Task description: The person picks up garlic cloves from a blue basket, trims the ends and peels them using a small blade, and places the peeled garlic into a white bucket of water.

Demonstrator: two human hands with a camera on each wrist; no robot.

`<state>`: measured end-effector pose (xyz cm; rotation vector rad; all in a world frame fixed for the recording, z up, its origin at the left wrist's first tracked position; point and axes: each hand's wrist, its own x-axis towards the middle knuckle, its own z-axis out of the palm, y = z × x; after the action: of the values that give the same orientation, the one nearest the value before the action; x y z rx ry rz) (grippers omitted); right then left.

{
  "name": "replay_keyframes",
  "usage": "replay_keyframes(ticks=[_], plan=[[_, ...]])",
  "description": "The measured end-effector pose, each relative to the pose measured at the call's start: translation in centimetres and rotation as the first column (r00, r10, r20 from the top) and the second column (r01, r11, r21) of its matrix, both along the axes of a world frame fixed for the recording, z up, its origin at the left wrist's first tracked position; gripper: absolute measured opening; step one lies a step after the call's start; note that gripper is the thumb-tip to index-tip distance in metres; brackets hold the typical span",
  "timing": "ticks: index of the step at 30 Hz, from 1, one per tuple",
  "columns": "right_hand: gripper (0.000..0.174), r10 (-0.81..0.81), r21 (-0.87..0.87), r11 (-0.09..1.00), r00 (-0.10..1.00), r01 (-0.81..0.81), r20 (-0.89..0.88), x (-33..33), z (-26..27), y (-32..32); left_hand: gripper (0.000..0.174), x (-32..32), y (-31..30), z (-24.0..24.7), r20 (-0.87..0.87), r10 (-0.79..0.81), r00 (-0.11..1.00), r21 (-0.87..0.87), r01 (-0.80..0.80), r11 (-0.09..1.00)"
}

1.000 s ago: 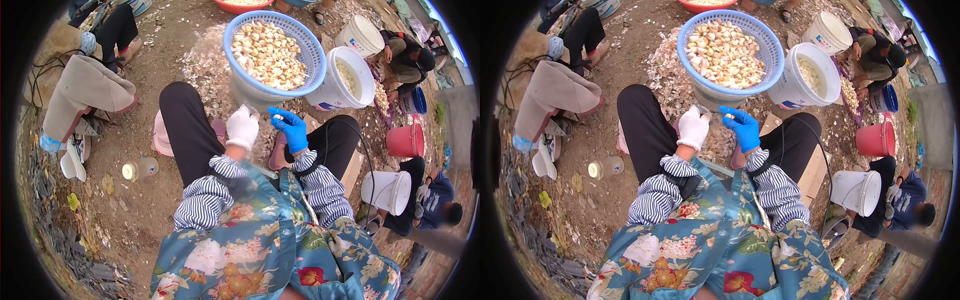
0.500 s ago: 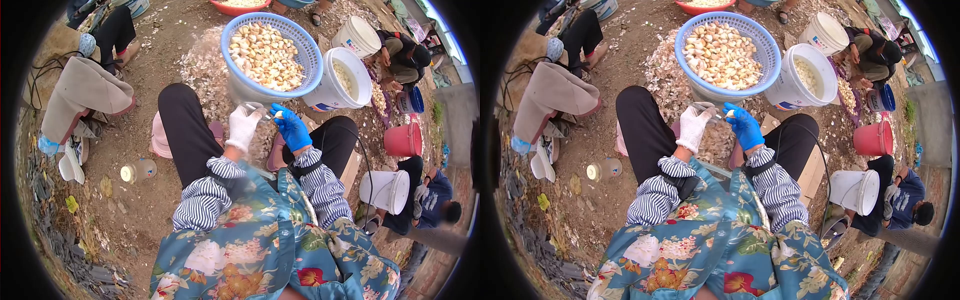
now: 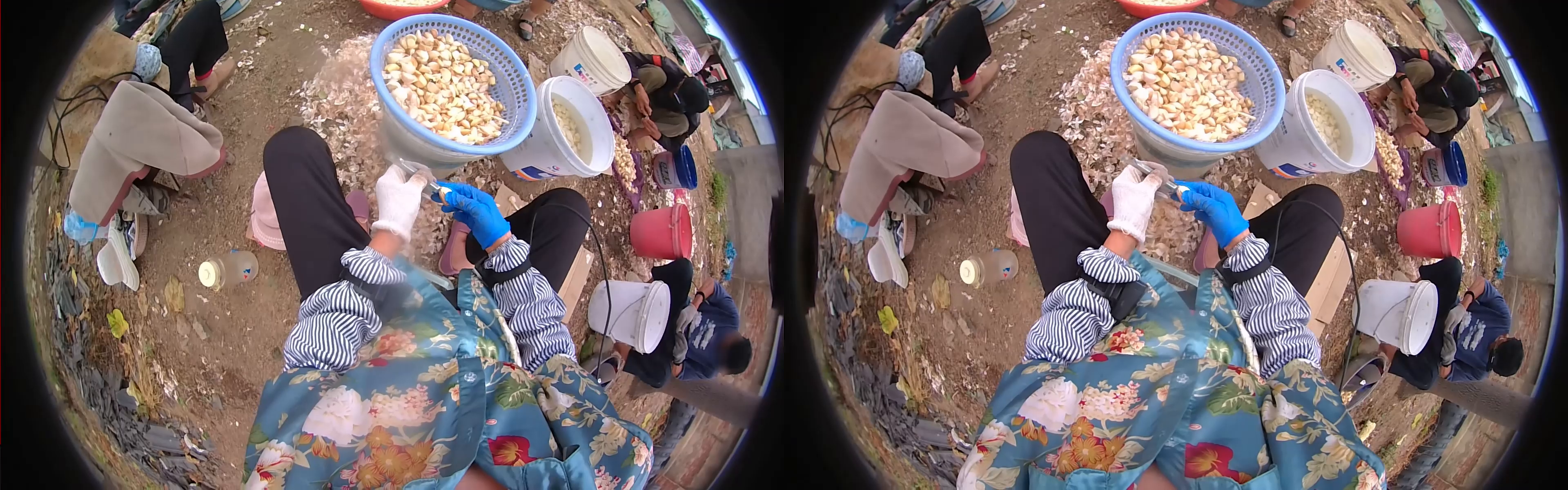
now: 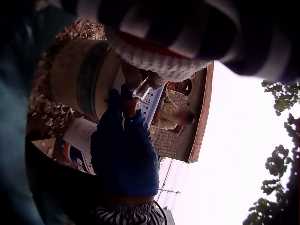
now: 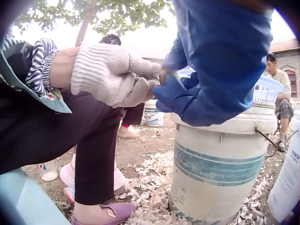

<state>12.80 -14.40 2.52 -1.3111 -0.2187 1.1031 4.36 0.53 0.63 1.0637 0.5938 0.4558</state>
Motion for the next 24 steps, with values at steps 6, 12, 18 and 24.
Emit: replay_keyframes(ticks=[6, 12, 18, 24], plan=[[0.026, 0.067, 0.129, 0.991, 0.983, -0.045, -0.17, 1.0, -1.7, -1.3, 0.01, -0.1, -0.2, 0.6, 0.011, -0.088, 0.996, -0.017, 0.088, 0.996], [0.021, -0.001, 0.266, 0.958, 0.935, 0.103, -0.355, 1.5, -2.7, -1.4, 0.012, -0.1, -0.5, 1.4, 0.163, -0.08, 0.983, -0.049, 0.089, 0.995], [0.025, -0.156, 0.197, 0.948, 0.904, 0.25, -0.399, 1.6, -3.1, -1.7, 0.017, -0.5, -0.9, 1.2, 0.184, -0.193, 0.964, 0.118, 0.173, 0.978], [0.031, -0.143, 0.132, 0.975, 0.958, 0.18, -0.247, 1.0, -1.2, -1.4, 0.014, -0.6, -1.2, 1.4, 0.167, -0.174, 0.97, 0.117, 0.156, 0.981]])
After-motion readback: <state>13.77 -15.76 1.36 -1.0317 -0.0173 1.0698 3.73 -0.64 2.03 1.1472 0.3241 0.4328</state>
